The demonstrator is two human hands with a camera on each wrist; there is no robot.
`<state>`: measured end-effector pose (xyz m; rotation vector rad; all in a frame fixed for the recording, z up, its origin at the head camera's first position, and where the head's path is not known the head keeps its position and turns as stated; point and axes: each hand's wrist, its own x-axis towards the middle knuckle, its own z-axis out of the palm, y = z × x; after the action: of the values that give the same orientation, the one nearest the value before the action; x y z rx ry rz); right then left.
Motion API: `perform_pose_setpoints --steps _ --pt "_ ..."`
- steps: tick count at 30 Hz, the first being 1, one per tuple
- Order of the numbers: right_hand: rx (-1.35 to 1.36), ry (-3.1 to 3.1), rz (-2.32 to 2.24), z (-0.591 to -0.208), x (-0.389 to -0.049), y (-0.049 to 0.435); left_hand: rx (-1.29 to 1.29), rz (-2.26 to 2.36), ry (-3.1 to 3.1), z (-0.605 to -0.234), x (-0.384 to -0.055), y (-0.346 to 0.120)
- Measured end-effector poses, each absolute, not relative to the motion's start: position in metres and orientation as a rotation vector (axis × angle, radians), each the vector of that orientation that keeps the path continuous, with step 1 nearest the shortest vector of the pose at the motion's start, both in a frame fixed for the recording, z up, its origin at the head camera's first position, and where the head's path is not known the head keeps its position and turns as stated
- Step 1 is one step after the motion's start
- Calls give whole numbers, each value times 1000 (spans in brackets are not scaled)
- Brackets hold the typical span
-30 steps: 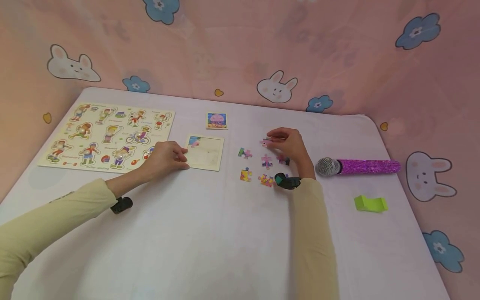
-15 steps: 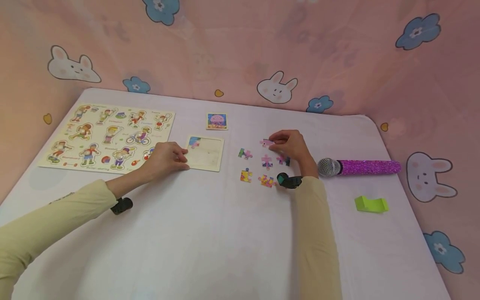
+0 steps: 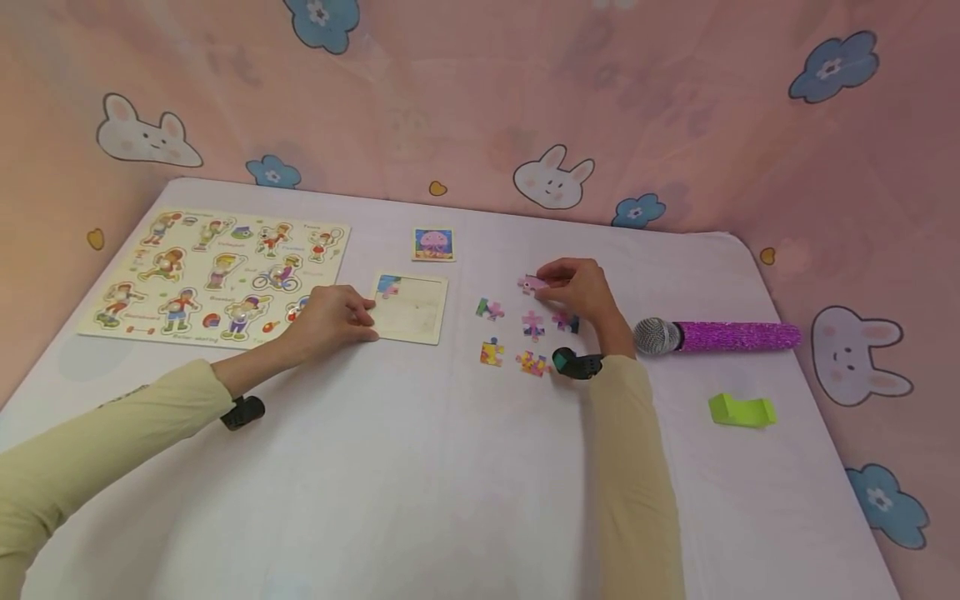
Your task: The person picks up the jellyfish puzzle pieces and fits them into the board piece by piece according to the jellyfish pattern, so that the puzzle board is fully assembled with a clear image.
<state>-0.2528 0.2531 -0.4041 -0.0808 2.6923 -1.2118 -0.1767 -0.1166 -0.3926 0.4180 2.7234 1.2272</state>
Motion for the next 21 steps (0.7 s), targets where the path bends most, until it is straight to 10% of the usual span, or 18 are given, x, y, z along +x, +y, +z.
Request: perform_pose_setpoints --steps 21 --pt "37 2433 -1650 -425 -240 264 417 1200 2734 -394 -179 -117"
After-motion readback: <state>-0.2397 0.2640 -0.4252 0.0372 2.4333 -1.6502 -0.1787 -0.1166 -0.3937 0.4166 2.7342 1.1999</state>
